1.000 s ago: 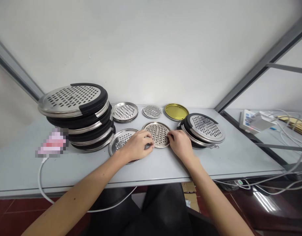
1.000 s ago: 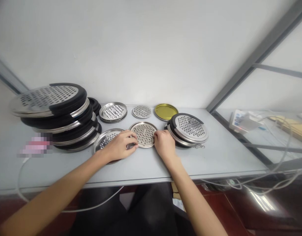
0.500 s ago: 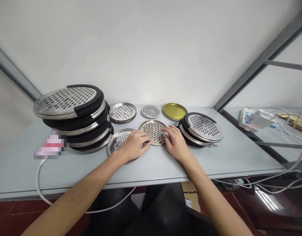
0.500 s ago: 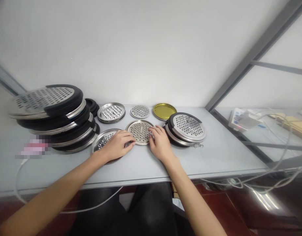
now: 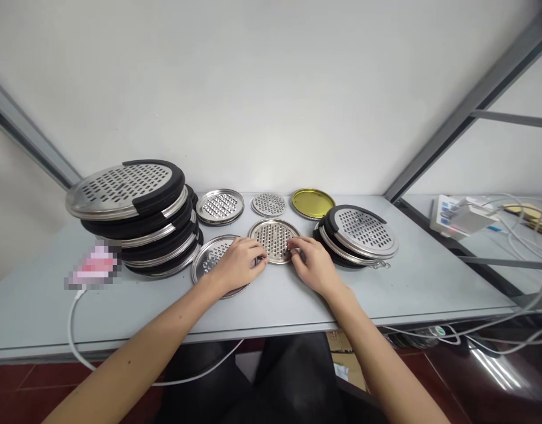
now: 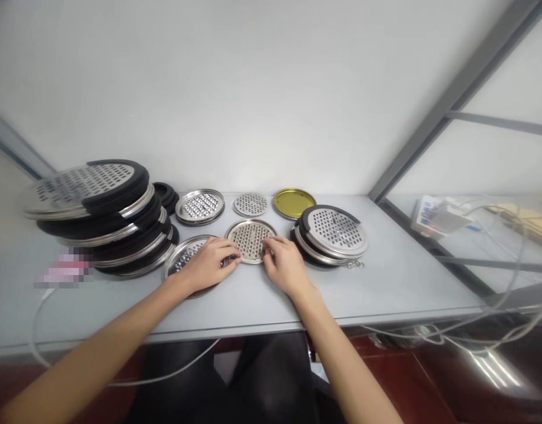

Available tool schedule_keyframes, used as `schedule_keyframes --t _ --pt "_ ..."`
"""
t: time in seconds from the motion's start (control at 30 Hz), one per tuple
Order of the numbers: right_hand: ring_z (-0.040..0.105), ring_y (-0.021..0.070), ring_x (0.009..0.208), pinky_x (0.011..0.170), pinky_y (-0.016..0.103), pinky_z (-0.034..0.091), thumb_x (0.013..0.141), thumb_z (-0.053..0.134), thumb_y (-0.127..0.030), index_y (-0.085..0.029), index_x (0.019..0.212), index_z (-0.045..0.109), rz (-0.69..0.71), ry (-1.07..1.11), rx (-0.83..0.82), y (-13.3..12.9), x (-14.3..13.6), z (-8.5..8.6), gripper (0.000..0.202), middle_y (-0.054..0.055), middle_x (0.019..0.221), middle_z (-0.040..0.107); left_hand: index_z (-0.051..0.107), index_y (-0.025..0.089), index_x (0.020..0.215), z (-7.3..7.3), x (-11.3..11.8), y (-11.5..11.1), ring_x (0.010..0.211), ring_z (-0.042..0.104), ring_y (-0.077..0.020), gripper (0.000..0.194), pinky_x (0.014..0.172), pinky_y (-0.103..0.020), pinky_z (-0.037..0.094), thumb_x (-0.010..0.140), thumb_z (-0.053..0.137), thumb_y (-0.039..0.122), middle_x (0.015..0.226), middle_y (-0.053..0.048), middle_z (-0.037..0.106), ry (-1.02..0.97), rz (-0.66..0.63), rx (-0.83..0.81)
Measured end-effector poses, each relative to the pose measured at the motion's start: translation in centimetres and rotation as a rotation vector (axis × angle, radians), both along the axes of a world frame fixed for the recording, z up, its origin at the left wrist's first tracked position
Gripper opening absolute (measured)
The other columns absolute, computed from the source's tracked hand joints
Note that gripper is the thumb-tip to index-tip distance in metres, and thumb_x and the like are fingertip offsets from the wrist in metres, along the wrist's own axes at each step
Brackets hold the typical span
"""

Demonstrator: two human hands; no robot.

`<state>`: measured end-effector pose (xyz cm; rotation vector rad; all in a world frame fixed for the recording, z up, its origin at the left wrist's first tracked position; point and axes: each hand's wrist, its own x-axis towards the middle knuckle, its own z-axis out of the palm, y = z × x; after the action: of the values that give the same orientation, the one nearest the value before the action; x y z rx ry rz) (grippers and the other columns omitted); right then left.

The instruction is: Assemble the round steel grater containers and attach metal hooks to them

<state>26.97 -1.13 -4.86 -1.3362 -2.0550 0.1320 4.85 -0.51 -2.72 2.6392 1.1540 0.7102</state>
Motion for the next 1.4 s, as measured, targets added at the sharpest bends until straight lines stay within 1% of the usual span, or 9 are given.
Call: schedule_keyframes --t 0.33,0.43,0.53,0.67,0.77,1.03,1.2,1.3,1.4 --pt "0.058 0.0253 0.110 0.098 0.042 0.047 0.087 0.048 -0.018 -0.016 0.110 0.063 0.040 0.011 0.004 0.0 0.1 -0.1 0.027 0.011 0.112 0.067 0.069 0.020 0.092 0.1 -0.1 0.0 0.094 0.063 -0.0201 0.013 0.091 -0.039 0.044 0.089 0.056 0.019 0.094 -0.003 0.070 -0.016 -0.006 -0.002" --pt "0.056 0.0262 0.112 0.099 0.044 0.046 0.088 0.050 -0.020 -0.018 0.111 0.063 0.002 0.034 0.044 -0.2 0.0 -0.1 0.027 0.012 0.120 0.062 0.069 0.020 0.092 0.0 -0.2 0.1 0.094 0.061 -0.0206 0.013 0.090 -0.039 0.044 0.089 0.056 0.021 0.095 -0.004 0.069 -0.035 0.007 0.015" --pt "0.057 0.0264 0.107 0.095 0.043 0.048 0.088 0.053 -0.026 -0.019 0.109 0.064 -0.036 0.039 0.074 -0.7 -0.1 0.0 0.024 0.012 0.115 0.062 0.069 0.019 0.090 0.0 -0.2 0.2 0.096 0.060 -0.0211 0.012 0.090 -0.040 0.044 0.089 0.057 0.020 0.096 -0.004 0.068 -0.051 0.036 0.044" --pt "0.059 0.0229 0.096 0.085 0.037 0.050 0.087 0.061 -0.031 -0.020 0.103 0.066 0.131 -0.030 0.083 -1.8 -0.6 0.1 0.020 0.009 0.103 0.063 0.068 0.019 0.088 0.0 -0.3 0.2 0.098 0.059 -0.0215 0.012 0.092 -0.040 0.043 0.089 0.057 0.020 0.096 -0.004 0.068 -0.071 0.103 0.074" --pt "0.060 0.0203 0.091 0.080 0.033 0.050 0.089 0.059 -0.026 -0.021 0.100 0.067 0.219 -0.096 0.046 -2.3 -0.9 0.1 0.015 0.008 0.101 0.065 0.068 0.019 0.089 -0.1 -0.3 0.3 0.098 0.059 -0.0214 0.012 0.092 -0.040 0.043 0.088 0.056 0.018 0.096 -0.004 0.068 -0.091 0.150 0.081" --pt "0.063 0.0179 0.088 0.077 0.028 0.050 0.093 0.049 -0.017 -0.023 0.105 0.066 0.162 -0.125 -0.059 -2.1 -1.0 -0.2 0.022 0.005 0.099 0.067 0.066 0.017 0.104 -0.8 -0.7 0.8 0.107 0.058 -0.0248 0.019 0.095 -0.043 0.044 0.089 0.056 0.022 0.109 -0.007 0.068 -0.060 0.188 0.042" --pt "0.062 0.0192 0.087 0.075 0.030 0.049 0.090 0.049 -0.019 -0.022 0.098 0.065 0.121 -0.144 -0.058 -2.2 -0.6 0.3 0.017 0.005 0.097 0.066 0.069 0.018 0.094 -0.6 -0.8 0.6 0.106 0.058 -0.0251 0.015 0.094 -0.044 0.044 0.089 0.056 0.023 0.106 -0.007 0.070 -0.021 0.154 0.048" --pt "0.060 0.0217 0.091 0.080 0.034 0.049 0.087 0.055 -0.026 -0.021 0.091 0.064 0.049 -0.132 -0.019 -2.2 -0.3 0.6 0.011 0.007 0.100 0.065 0.070 0.019 0.090 -0.3 -0.8 0.5 0.102 0.059 -0.0240 0.014 0.093 -0.043 0.044 0.089 0.056 0.021 0.098 -0.006 0.071 -0.031 0.138 0.048" --pt "0.059 0.0241 0.096 0.085 0.038 0.048 0.089 0.052 -0.031 -0.020 0.090 0.063 -0.037 -0.118 0.007 -1.9 -0.1 0.3 0.015 0.009 0.106 0.064 0.070 0.020 0.087 0.0 -0.8 0.4 0.101 0.060 -0.0236 0.013 0.093 -0.042 0.045 0.088 0.057 0.021 0.094 -0.005 0.072 -0.058 0.104 0.043"
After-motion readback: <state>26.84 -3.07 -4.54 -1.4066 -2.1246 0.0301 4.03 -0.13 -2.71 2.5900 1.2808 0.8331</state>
